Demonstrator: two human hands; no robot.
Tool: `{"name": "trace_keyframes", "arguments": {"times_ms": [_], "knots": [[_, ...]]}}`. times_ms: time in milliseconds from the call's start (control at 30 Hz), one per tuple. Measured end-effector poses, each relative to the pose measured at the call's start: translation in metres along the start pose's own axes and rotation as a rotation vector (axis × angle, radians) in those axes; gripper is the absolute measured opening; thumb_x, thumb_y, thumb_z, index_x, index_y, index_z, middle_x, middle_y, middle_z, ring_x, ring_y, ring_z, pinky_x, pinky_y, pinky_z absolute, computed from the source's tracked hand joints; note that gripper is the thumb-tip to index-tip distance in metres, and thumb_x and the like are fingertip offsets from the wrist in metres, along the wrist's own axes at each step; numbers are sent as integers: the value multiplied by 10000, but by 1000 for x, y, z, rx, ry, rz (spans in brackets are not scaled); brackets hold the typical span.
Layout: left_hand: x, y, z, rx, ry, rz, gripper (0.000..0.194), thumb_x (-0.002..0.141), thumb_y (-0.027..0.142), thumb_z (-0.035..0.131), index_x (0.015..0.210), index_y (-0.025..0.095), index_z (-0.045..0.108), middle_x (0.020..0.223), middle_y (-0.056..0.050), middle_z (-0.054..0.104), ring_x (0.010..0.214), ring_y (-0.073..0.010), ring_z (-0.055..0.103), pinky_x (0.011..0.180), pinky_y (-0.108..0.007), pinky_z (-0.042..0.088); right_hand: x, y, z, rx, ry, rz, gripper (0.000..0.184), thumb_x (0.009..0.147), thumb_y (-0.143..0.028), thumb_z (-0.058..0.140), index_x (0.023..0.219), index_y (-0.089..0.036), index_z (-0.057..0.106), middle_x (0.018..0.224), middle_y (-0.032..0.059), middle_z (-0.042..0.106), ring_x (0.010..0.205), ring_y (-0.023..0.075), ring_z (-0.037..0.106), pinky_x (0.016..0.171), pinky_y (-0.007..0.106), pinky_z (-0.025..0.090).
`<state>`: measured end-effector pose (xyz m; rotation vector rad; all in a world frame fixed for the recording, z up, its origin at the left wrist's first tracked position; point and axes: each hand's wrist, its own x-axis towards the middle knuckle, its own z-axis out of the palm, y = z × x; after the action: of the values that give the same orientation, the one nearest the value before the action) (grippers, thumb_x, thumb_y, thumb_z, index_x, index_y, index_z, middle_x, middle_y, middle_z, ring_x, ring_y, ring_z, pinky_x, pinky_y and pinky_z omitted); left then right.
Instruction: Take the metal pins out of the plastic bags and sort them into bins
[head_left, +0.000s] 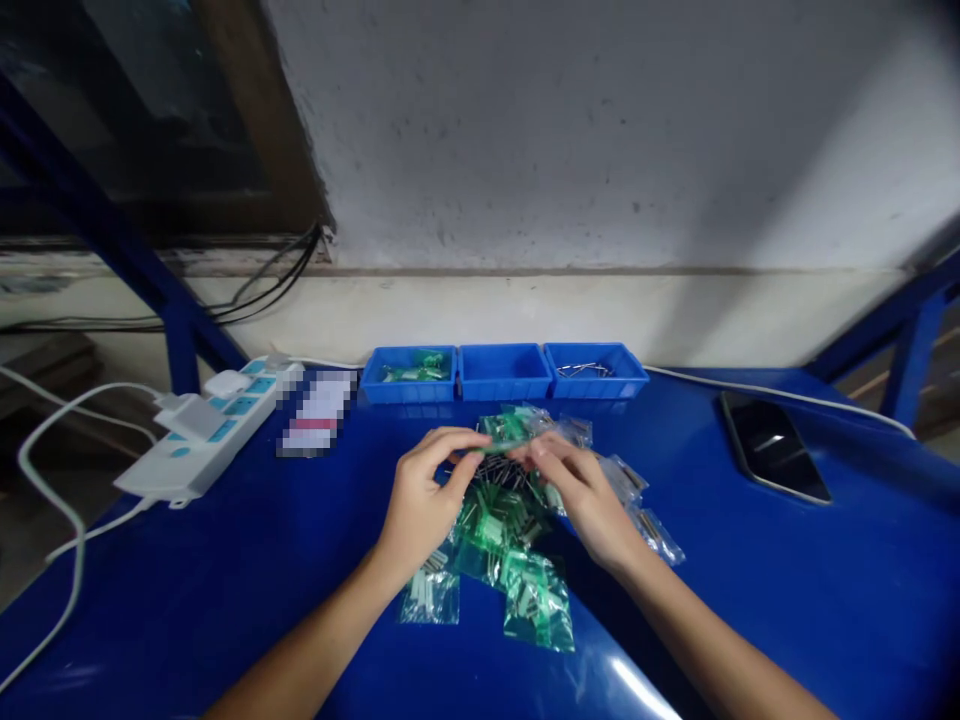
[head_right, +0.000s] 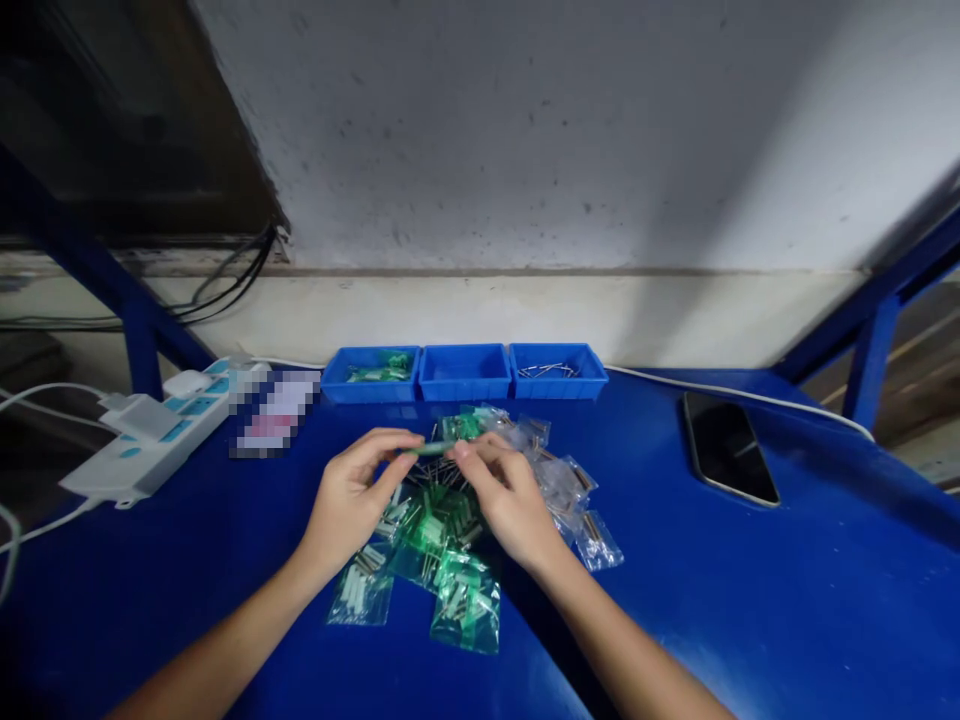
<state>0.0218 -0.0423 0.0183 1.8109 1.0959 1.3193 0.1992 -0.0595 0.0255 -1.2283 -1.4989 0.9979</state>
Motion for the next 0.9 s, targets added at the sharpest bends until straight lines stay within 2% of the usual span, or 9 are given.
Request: {"name": "trace_keyframes", "arguments": {"times_ms": [100,200,267,367,500,600,733,833,900], "knots": [[-3,2,1,131,-87,229,210,841,98,528,878,233,684,964,-31,667,979,-189,570,870,-355,449,4,2,-3,175,-73,189,391,871,-479,457,730,-169,649,605,7,523,580,128,468,560,273,377],[-6,2,5,207,-134,242,239,845,93,508,895,251,680,1108,-45,601,1074,-207,514,868,-363,448,7,5,-2,221,-57,174,279,804,-441,581,755,-169,615,562,-37,469,512,91,400,493,234,310],[-7,2,7,231,-151,131,182,842,158,539,923,251,672,1191,-62,527,1118,-229,479,882,-376,434,7,8,-1,224,13,152,256,797,-424,587,781,-169,599,577,-40,474,507,85,404,486,228,312],[-6,1,6,139,-184,-109,167,863,317,537,944,238,659,1118,-72,527,1003,-214,520,828,-350,436,6,9,1,146,102,64,192,803,-362,584,870,-182,595,662,-16,549,560,104,477,517,242,369],[-1,0,2,-171,-177,-393,407,926,461,358,877,181,649,816,-48,578,712,-143,515,639,-268,413,1,9,1,-77,61,-290,141,815,-172,536,918,-218,620,888,26,610,813,156,575,712,312,458],[0,1,2,-276,-206,-471,317,887,439,475,874,171,642,728,-16,571,650,-118,494,603,-240,391,-3,9,0,-216,53,-474,251,790,-71,490,927,-227,632,1002,43,582,962,176,560,827,353,452],[-2,1,5,-241,-172,-383,191,839,338,584,940,186,638,812,-19,633,722,-133,559,655,-247,427,-4,10,0,-298,112,-478,255,796,-81,477,934,-220,641,1126,73,504,1050,195,523,846,356,449],[-3,0,5,-58,-67,-185,131,836,262,592,941,200,640,839,-19,645,739,-139,581,666,-257,445,-1,8,-2,-270,160,-309,160,848,-225,502,900,-197,650,1063,84,500,1023,210,516,832,357,439],[-4,1,4,96,-27,-4,107,825,198,602,917,207,655,865,-20,641,771,-141,581,689,-263,450,1,5,-5,-171,108,-150,263,894,-357,451,846,-185,643,897,62,543,856,182,547,752,334,441]]}}
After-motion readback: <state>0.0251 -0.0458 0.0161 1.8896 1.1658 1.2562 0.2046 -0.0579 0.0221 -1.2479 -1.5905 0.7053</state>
